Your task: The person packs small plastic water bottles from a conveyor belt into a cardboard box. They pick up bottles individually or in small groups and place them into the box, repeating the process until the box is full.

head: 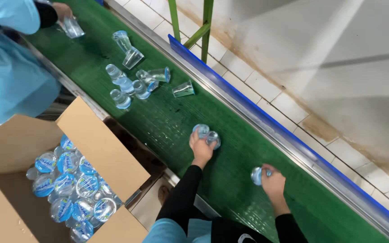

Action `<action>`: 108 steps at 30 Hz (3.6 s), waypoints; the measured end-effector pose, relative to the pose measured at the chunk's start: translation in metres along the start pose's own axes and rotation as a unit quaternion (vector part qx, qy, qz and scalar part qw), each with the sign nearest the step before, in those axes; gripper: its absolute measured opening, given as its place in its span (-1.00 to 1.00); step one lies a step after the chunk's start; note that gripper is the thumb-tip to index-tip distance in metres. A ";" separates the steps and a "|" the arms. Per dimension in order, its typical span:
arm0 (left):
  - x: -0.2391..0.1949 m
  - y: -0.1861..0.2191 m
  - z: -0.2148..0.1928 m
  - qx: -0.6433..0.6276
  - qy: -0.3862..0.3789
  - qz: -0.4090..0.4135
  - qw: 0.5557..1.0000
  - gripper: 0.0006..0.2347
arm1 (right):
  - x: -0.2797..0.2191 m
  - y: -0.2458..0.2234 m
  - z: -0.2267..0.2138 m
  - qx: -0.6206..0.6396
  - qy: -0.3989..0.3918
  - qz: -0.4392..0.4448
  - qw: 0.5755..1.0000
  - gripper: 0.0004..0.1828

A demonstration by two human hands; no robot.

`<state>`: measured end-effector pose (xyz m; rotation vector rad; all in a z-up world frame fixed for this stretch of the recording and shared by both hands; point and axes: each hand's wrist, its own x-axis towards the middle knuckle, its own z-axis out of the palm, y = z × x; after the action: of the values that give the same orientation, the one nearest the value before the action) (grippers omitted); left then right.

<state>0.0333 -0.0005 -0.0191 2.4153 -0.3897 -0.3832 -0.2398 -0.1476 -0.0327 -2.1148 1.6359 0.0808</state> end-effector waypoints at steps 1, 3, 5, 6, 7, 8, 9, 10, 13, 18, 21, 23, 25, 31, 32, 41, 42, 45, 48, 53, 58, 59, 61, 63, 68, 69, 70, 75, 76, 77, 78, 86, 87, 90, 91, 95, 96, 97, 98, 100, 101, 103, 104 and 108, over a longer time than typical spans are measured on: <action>0.002 -0.002 -0.003 0.009 -0.030 0.058 0.998 -0.54 | 0.011 -0.017 -0.006 0.013 0.016 -0.066 0.998 -0.69; 0.001 0.001 -0.020 0.022 -0.046 0.113 0.992 -0.56 | 0.040 -0.071 -0.014 0.033 0.032 -0.145 0.988 -0.66; -0.021 0.005 -0.047 -0.061 -0.055 0.138 0.987 -0.55 | 0.059 -0.140 -0.018 0.074 0.115 -0.247 0.959 -0.76; -0.035 0.013 -0.081 -0.056 -0.044 0.131 0.989 -0.55 | 0.063 -0.183 -0.013 0.080 0.108 -0.258 0.957 -0.76; -0.051 0.022 -0.114 -0.128 -0.051 0.133 0.981 -0.59 | 0.064 -0.227 -0.008 0.101 0.136 -0.336 0.926 -0.79; -0.069 0.031 -0.145 -0.200 -0.058 0.136 0.969 -0.62 | 0.064 -0.269 -0.003 0.122 0.163 -0.410 0.889 -0.82; -0.078 0.037 -0.189 -0.194 -0.047 0.130 0.971 -0.62 | 0.061 -0.300 0.009 0.129 0.156 -0.419 0.885 -0.82; -0.089 0.042 -0.234 -0.244 -0.024 0.148 0.958 -0.67 | 0.056 -0.336 0.023 0.029 0.044 -0.392 0.918 -0.63; -0.114 0.017 -0.334 -0.279 0.056 0.146 0.948 -0.71 | 0.033 -0.399 0.056 -0.186 -0.134 -0.334 0.914 -0.20; -0.161 -0.088 -0.421 -0.182 0.257 0.048 0.948 -0.66 | 0.044 -0.402 0.069 -0.388 -0.111 -0.334 0.852 -0.51; -0.186 -0.141 -0.451 -0.211 0.316 -0.094 0.920 -0.78 | 0.035 -0.410 0.036 -0.397 -0.148 -0.244 0.872 -0.53; -0.198 -0.172 -0.459 -0.172 0.364 -0.110 0.909 -0.81 | 0.011 -0.406 -0.002 -0.296 -0.132 -0.374 0.869 -0.26; -0.198 -0.187 -0.465 -0.174 0.352 -0.119 0.912 -0.81 | -0.043 -0.427 -0.037 -0.141 -0.133 -0.404 0.894 -0.34; -0.143 -0.242 -0.436 -0.137 0.318 -0.126 0.930 -0.68 | -0.227 -0.534 -0.018 0.217 -0.207 -0.593 0.748 -0.42; -0.129 -0.256 -0.424 -0.108 0.322 -0.134 0.931 -0.62 | -0.245 -0.549 0.013 0.219 -0.191 -0.621 0.728 -0.41; -0.078 -0.301 -0.393 -0.067 0.296 -0.111 0.946 -0.42 | -0.322 -0.537 0.115 -0.167 -0.159 -0.710 0.666 -0.12; -0.084 -0.299 -0.390 -0.071 0.277 -0.098 0.953 -0.42 | -0.317 -0.521 0.096 -0.169 -0.155 -0.694 0.683 -0.12; -0.098 -0.271 -0.389 -0.118 0.374 0.000 0.920 -0.32 | -0.274 -0.476 0.071 -0.060 -0.082 -0.655 0.749 -0.44; -0.129 -0.183 -0.371 -0.243 0.428 0.155 0.856 -0.62 | -0.179 -0.408 0.096 0.148 0.207 -0.419 0.872 -0.57; -0.141 -0.059 -0.275 -0.361 0.020 0.264 0.894 -0.67 | -0.119 -0.300 0.093 0.061 -0.091 -0.365 0.924 -0.61; -0.061 -0.044 -0.145 -0.108 0.061 0.117 0.985 -0.48 | -0.114 -0.152 0.051 0.218 -0.107 -0.111 0.964 -0.77; -0.042 -0.043 -0.125 0.004 0.055 0.021 0.998 -0.32 | -0.112 -0.124 0.043 0.274 -0.120 -0.022 0.954 -0.82; -0.013 -0.050 -0.112 0.021 0.002 0.033 0.999 -0.26 | -0.094 -0.068 0.024 0.228 -0.094 -0.014 0.969 -0.86; 0.011 -0.050 -0.094 0.037 -0.051 0.039 0.997 -0.21 | -0.074 -0.027 0.005 0.176 -0.072 -0.006 0.982 -0.82; -0.003 -0.047 -0.067 0.041 -0.062 0.124 0.990 -0.53 | -0.061 -0.015 0.015 0.025 -0.034 -0.041 0.998 -0.65; -0.014 -0.044 -0.071 0.044 -0.062 0.115 0.990 -0.53 | -0.060 -0.034 0.022 0.022 -0.042 -0.043 0.998 -0.65; -0.024 -0.040 -0.075 -0.029 -0.061 0.093 0.993 -0.54 | -0.059 -0.054 0.029 0.046 -0.019 -0.127 0.991 -0.54; -0.096 -0.004 -0.220 -0.253 -0.038 0.120 0.959 -0.62 | -0.054 -0.133 0.045 -0.004 -0.083 -0.233 0.969 -0.27; -0.107 0.002 -0.260 -0.283 -0.014 0.143 0.948 -0.67 | -0.047 -0.144 0.042 0.003 -0.068 -0.251 0.966 -0.38; -0.119 0.008 -0.302 -0.311 0.011 0.167 0.935 -0.71 | -0.043 -0.156 0.041 0.010 -0.054 -0.269 0.962 -0.46; -0.128 -0.012 -0.329 -0.308 0.035 0.160 0.937 -0.71 | -0.045 -0.169 0.032 0.010 -0.062 -0.292 0.954 -0.46; -0.205 -0.163 -0.435 -0.121 0.303 -0.092 0.941 -0.71 | -0.215 -0.369 -0.086 0.294 -0.203 -0.441 0.823 -0.52; -0.202 -0.189 -0.420 -0.122 0.312 -0.099 0.937 -0.71 | -0.236 -0.395 -0.064 0.291 -0.209 -0.449 0.818 -0.52; -0.189 -0.246 -0.382 -0.080 0.303 -0.145 0.939 -0.61 | -0.290 -0.450 0.009 0.216 -0.243 -0.528 0.785 -0.28; -0.185 -0.252 -0.376 -0.062 0.308 -0.144 0.938 -0.60 | -0.301 -0.460 0.039 0.105 -0.244 -0.583 0.768 -0.34; -0.183 -0.238 -0.380 -0.036 0.192 -0.209 0.958 -0.40 | -0.313 -0.463 0.112 -0.134 -0.184 -0.699 0.679 -0.40; -0.187 -0.244 -0.379 -0.040 0.175 -0.195 0.964 -0.40 | -0.321 -0.450 0.105 -0.139 -0.177 -0.683 0.695 -0.40; -0.187 -0.248 -0.375 -0.028 0.231 -0.152 0.961 -0.37 | -0.326 -0.438 0.098 -0.120 -0.128 -0.735 0.655 -0.22; -0.181 -0.252 -0.371 -0.020 0.280 -0.098 0.955 -0.34 | -0.327 -0.427 0.091 -0.103 -0.071 -0.774 0.620 -0.05; -0.178 -0.254 -0.364 0.000 0.327 -0.016 0.945 -0.42 | -0.300 -0.386 0.081 0.010 -0.040 -0.726 0.686 -0.40; -0.175 -0.255 -0.362 0.021 0.397 0.042 0.917 -0.49 | -0.289 -0.365 0.076 0.131 -0.013 -0.690 0.712 -0.69; -0.161 -0.188 -0.357 -0.056 0.339 0.114 0.932 -0.61 | -0.214 -0.305 0.060 0.157 0.061 -0.566 0.807 -0.69; -0.157 -0.154 -0.355 -0.122 0.295 0.163 0.933 -0.72 | -0.178 -0.275 0.051 0.188 0.116 -0.447 0.867 -0.69; -0.128 -0.026 -0.247 -0.222 0.057 0.285 0.931 -0.60 | -0.081 -0.122 0.014 -0.152 0.151 -0.099 0.972 0.42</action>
<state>0.0118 0.2044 0.1701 1.7720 -0.8241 -0.0557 -0.1467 -0.0463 0.0195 -2.6236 1.6513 -0.0622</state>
